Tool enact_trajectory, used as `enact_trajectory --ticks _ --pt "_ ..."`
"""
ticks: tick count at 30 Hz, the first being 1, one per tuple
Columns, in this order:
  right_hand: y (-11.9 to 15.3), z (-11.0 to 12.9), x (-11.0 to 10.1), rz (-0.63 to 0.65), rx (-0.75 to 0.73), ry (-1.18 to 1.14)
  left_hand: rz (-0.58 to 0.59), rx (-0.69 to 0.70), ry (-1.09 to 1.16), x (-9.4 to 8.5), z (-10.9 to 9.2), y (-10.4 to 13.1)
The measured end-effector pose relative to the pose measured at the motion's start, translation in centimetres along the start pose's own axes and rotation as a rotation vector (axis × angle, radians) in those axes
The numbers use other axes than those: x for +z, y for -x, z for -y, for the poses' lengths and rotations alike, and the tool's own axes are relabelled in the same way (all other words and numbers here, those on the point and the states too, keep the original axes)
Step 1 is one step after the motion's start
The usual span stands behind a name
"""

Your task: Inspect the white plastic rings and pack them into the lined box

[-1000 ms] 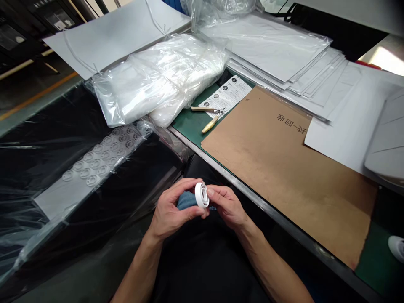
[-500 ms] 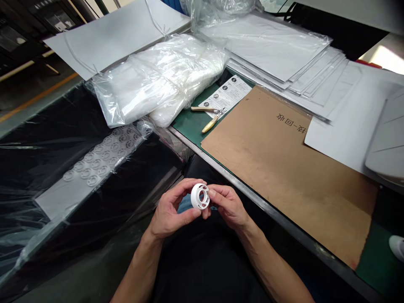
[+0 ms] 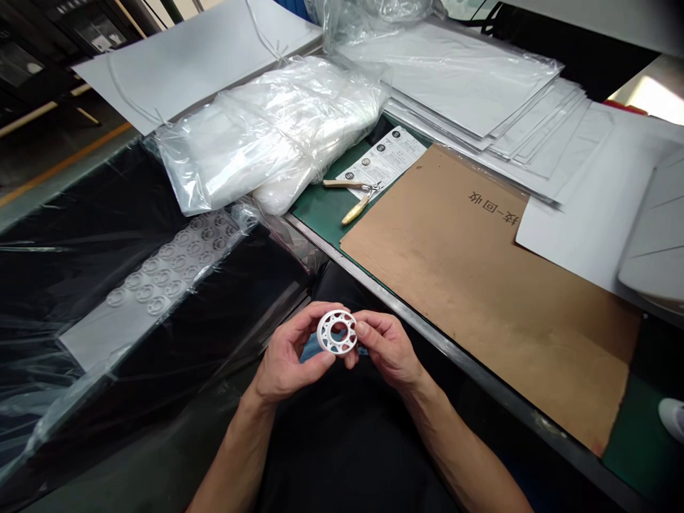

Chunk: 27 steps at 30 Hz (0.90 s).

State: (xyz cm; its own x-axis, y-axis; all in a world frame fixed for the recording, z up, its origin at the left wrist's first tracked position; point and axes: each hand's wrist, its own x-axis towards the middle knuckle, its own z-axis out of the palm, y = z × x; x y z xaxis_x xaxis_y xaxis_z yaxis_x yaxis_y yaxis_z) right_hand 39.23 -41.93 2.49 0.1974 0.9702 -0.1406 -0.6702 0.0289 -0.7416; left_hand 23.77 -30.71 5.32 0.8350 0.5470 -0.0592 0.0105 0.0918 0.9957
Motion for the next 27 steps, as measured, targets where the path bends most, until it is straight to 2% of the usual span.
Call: enact_trajectory --ticks 9,18,22,27 --pt "0.14 -0.03 0.04 -0.028 0.032 0.029 -0.003 -0.013 0.014 0.05 0.23 -0.03" --pt "-0.20 0.08 -0.27 -0.069 -0.032 0.070 -0.065 0.118 -0.150 0.06 0.37 0.00" --pt "-0.33 0.28 -0.15 -0.095 -0.071 0.098 -0.068 0.173 -0.157 -0.02 0.53 -0.17" --pt "-0.36 0.46 -0.02 -0.101 -0.107 0.121 -0.200 0.084 -0.107 0.34 0.82 -0.02"
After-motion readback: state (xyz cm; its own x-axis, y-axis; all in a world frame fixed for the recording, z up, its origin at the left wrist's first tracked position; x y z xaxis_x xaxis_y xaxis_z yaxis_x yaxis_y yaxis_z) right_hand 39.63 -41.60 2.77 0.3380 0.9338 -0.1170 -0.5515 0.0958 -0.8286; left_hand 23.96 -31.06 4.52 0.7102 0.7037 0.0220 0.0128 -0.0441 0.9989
